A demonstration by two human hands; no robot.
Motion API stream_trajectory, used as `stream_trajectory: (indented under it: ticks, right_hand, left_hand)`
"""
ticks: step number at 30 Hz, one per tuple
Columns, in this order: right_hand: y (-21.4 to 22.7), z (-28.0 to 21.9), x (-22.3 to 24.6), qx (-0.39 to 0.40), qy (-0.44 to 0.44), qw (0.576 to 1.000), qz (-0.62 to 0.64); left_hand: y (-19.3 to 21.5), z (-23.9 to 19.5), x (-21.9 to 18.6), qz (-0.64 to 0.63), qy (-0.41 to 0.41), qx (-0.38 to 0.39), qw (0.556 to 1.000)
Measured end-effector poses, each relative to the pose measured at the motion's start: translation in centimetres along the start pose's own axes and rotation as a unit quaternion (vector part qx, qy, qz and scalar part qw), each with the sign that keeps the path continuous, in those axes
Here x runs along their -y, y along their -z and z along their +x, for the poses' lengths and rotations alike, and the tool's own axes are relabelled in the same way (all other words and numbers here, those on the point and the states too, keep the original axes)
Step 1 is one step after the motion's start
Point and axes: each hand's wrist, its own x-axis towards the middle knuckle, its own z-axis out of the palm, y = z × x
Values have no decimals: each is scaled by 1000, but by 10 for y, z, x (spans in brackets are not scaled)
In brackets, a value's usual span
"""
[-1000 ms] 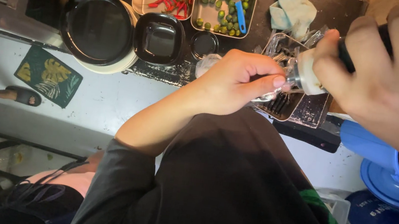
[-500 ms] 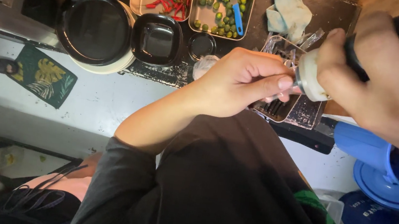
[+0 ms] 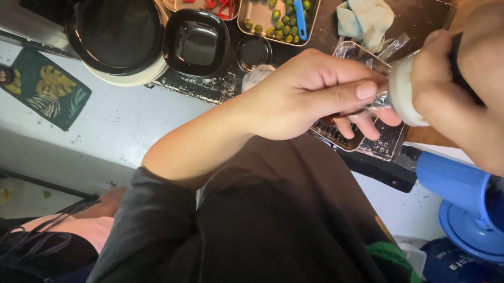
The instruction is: The person fills small plastic sachets with a white substance from a squeeze bottle and ties them shut. They repeat this process for multiple sachets, placing the finished ones into a metal tray. Another person is visible in the background handling red chilies and green fruits.
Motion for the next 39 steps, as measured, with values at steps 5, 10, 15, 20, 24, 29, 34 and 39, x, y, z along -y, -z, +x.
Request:
stream_trajectory:
  ticks: [5, 10, 15, 20, 24, 29, 34, 39]
  right_hand:
    - [-3, -4, 2, 27, 8, 1000, -5]
    - [-5, -10, 3, 53, 17, 998, -8]
    - [-7, -15, 5, 87, 23, 996, -13]
    - [-8, -15, 1, 82, 25, 996, -23]
    - [-17, -16, 5, 107, -24, 992, 63]
    - [-20, -16, 3, 115, -51, 988, 93]
    - [-18, -16, 5, 123, -25, 992, 7]
    - [-22, -13, 15, 197, -170, 950, 171]
  left_hand:
    - [-1, -1, 0, -44, 13, 5, 999]
    - [1, -2, -1, -29, -8, 18, 999]
    - [1, 1, -2, -8, -41, 20, 999]
    - [2, 0, -1, -4, -31, 9, 999]
    - [4, 0, -1, 29, -27, 6, 999]
    - [5, -1, -4, 44, -28, 1, 999]
    - [7, 2, 3, 30, -32, 2, 999]
    - [8, 4, 4, 29, -19, -8, 999]
